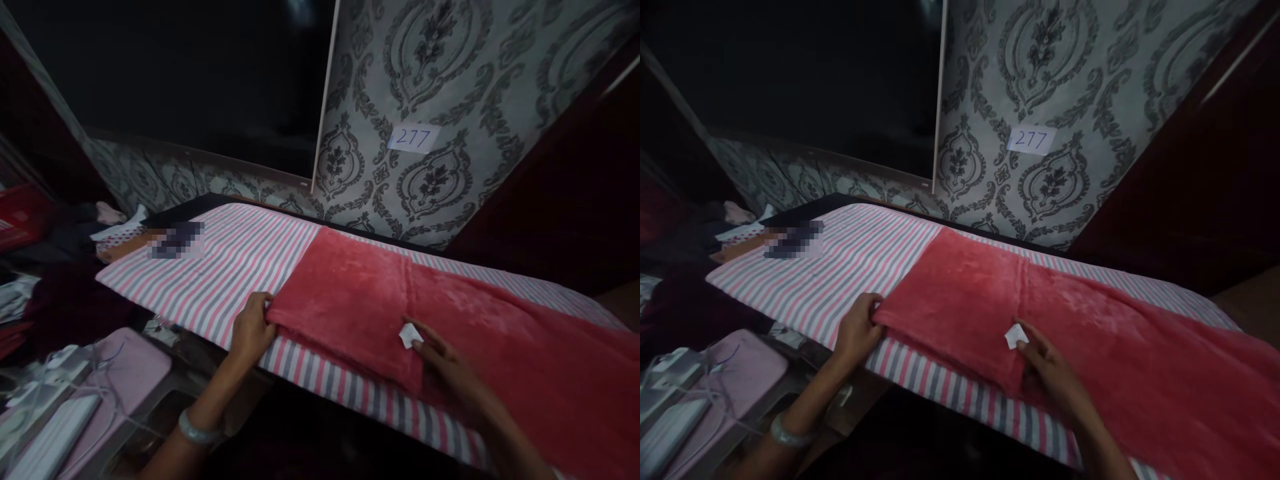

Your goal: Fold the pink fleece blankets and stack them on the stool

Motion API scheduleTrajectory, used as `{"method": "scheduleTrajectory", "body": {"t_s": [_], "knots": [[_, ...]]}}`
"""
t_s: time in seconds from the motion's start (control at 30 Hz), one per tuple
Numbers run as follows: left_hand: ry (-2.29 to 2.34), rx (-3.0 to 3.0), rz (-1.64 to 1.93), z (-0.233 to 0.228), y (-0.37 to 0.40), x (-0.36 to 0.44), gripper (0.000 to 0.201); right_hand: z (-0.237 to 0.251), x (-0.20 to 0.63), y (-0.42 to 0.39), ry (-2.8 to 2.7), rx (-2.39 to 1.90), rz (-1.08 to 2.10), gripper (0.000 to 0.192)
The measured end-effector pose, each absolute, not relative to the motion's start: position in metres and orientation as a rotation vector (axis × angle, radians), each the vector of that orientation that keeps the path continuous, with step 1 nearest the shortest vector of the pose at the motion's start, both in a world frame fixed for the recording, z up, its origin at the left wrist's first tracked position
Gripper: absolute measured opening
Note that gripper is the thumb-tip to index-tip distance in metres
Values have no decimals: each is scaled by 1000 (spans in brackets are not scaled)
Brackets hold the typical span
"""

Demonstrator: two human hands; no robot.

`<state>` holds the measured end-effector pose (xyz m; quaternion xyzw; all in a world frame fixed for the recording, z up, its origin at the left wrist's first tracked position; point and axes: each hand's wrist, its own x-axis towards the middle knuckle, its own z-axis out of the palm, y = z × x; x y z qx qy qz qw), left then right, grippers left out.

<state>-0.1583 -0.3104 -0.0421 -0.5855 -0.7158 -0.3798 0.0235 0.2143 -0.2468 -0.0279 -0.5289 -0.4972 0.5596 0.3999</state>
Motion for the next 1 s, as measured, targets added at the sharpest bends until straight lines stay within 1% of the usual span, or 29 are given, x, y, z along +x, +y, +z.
{"method": "scheduleTrajectory", "body": {"t_s": [0.1, 0.17, 0.27, 0.33, 0.37, 0.47, 0.5, 0.6, 0.8, 0.9, 1.0], "knots": [[-2250, -1646, -1301, -45, -313, -156, 21, -21, 222, -219, -1535, -1427, 987, 51], [-2104, -1600, -1371, -50, -314, -154, 15, -10, 210, -197, -1651, -1371, 812, 44], [-1776, -1614, -1466, -61, -314, -149, 23, 6, 170, -166, -1825, -1212, 809, 35], [-1698, -1589, -1498, -70, -312, -148, 28, 13, 138, -146, -1913, -1128, 854, 30], [-1690, -1565, -1502, -75, -311, -148, 26, 14, 124, -135, -1940, -1107, 889, 29], [-1650, -1518, -1483, -89, -306, -150, 11, 15, 89, -102, -1968, -1128, 985, 30], [-1633, -1518, -1468, -92, -305, -152, 12, 15, 80, -92, -1969, -1166, 990, 31], [-1618, -1539, -1425, -100, -303, -156, 21, 18, 60, -61, -1970, -1285, 914, 31], [-1673, -1550, -1446, -104, -306, -157, 29, 28, 28, -13, -2030, -1304, 704, 25], [-1650, -1584, -1434, -106, -307, -156, 26, 26, 10, 5, -2085, -1338, 644, 22], [-1702, -1569, -1501, -108, -309, -155, 21, 20, -8, 20, -2146, -1381, 618, 20]]}}
